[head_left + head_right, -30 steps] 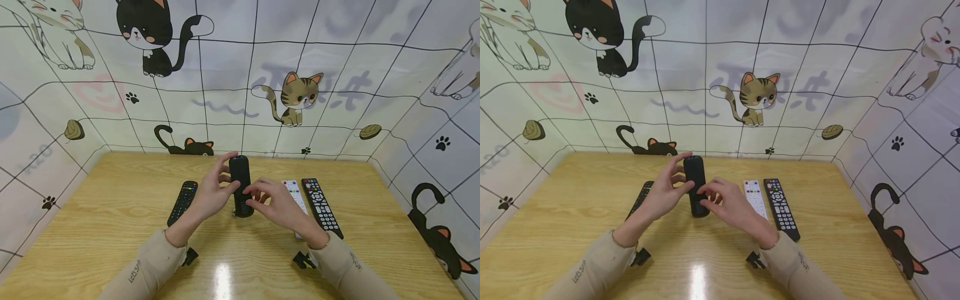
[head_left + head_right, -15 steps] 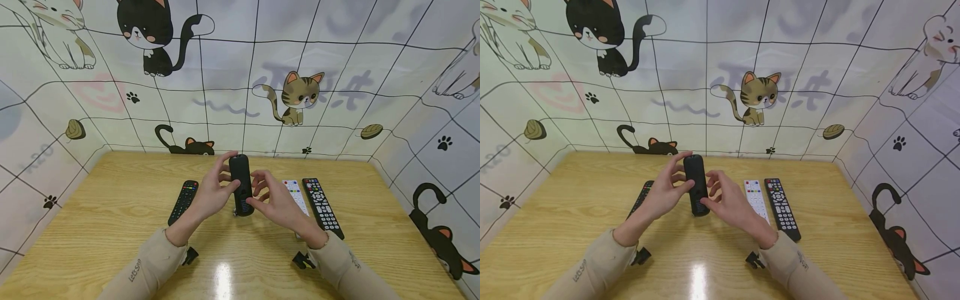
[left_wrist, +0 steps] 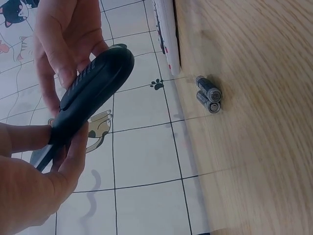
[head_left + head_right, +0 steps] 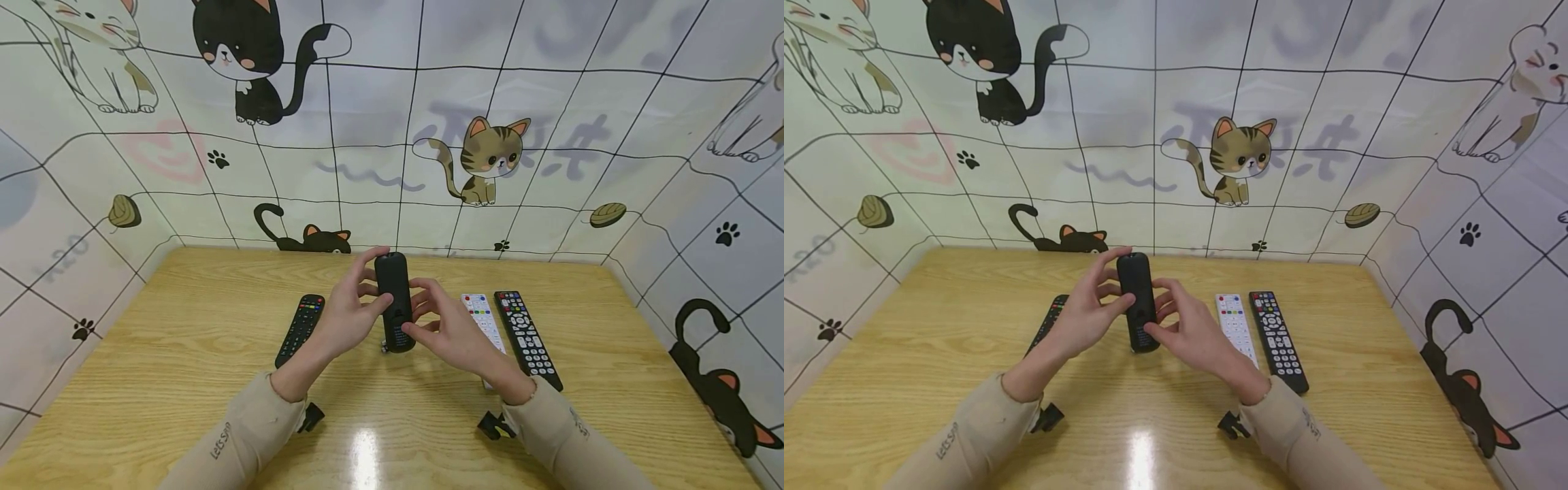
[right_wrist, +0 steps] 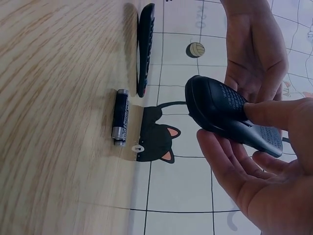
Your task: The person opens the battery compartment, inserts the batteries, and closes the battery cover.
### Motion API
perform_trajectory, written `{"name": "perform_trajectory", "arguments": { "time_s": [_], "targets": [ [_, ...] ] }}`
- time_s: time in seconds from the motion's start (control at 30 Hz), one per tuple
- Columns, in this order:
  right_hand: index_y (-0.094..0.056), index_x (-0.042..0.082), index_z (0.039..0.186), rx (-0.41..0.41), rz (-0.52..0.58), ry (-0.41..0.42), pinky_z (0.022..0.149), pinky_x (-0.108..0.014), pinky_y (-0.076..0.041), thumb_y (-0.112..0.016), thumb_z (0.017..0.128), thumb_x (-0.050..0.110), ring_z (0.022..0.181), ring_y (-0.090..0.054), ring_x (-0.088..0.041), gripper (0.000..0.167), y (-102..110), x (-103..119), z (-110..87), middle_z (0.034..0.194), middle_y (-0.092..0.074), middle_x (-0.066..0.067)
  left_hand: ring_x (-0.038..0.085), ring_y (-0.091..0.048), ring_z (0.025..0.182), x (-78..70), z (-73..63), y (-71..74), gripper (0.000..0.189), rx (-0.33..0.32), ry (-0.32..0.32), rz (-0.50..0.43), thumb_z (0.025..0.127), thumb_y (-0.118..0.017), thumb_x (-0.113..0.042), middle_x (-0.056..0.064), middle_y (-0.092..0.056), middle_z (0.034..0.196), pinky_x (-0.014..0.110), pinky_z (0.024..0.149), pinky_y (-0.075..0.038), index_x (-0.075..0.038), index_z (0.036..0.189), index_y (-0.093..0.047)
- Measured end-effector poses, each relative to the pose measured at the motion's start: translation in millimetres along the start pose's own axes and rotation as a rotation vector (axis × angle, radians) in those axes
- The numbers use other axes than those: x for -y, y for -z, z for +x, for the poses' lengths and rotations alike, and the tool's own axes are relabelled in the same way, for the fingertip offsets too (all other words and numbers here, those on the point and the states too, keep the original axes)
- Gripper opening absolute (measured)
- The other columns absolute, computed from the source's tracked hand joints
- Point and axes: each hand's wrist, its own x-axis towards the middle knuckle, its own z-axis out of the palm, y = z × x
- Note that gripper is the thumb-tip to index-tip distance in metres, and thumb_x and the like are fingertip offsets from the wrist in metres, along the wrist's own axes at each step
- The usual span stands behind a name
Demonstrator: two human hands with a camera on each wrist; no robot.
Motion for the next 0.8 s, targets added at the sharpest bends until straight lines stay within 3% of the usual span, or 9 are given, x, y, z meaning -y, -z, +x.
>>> {"name": "perform_trajectory", "arguments": {
  "time_s": [0.4,0.8],
  "targets": [
    [-0.044,0.009,0.147,-0.007,0.017,0.01,0.075,-0.041,-0.059,-0.076,0.093,0.004,0.096,-0.066,-0.027,0.064,-0.7,-2.0,0.1,0.111,-0.065,-0.01,0.031,-0.069,0.1,0.5,-0.2,-0.1,0.07,0.004,-0.014,-0.001,0.097,-0.063,0.01,0.017,-0.058,0.124,0.042,0.082,-0.06,-0.026,0.154,-0.042],
    [-0.044,0.009,0.147,-0.019,0.028,0.034,0.073,-0.044,-0.059,-0.075,0.092,0.0,0.091,-0.066,-0.023,0.063,-2.3,-0.6,-1.4,0.109,-0.065,-0.012,0.028,-0.067,0.091,-0.2,-0.3,-0.4,0.071,-0.005,-0.024,0.027,0.096,-0.066,0.009,0.016,-0.06,0.121,0.039,0.077,-0.061,-0.026,0.154,-0.043]
  ]
}}
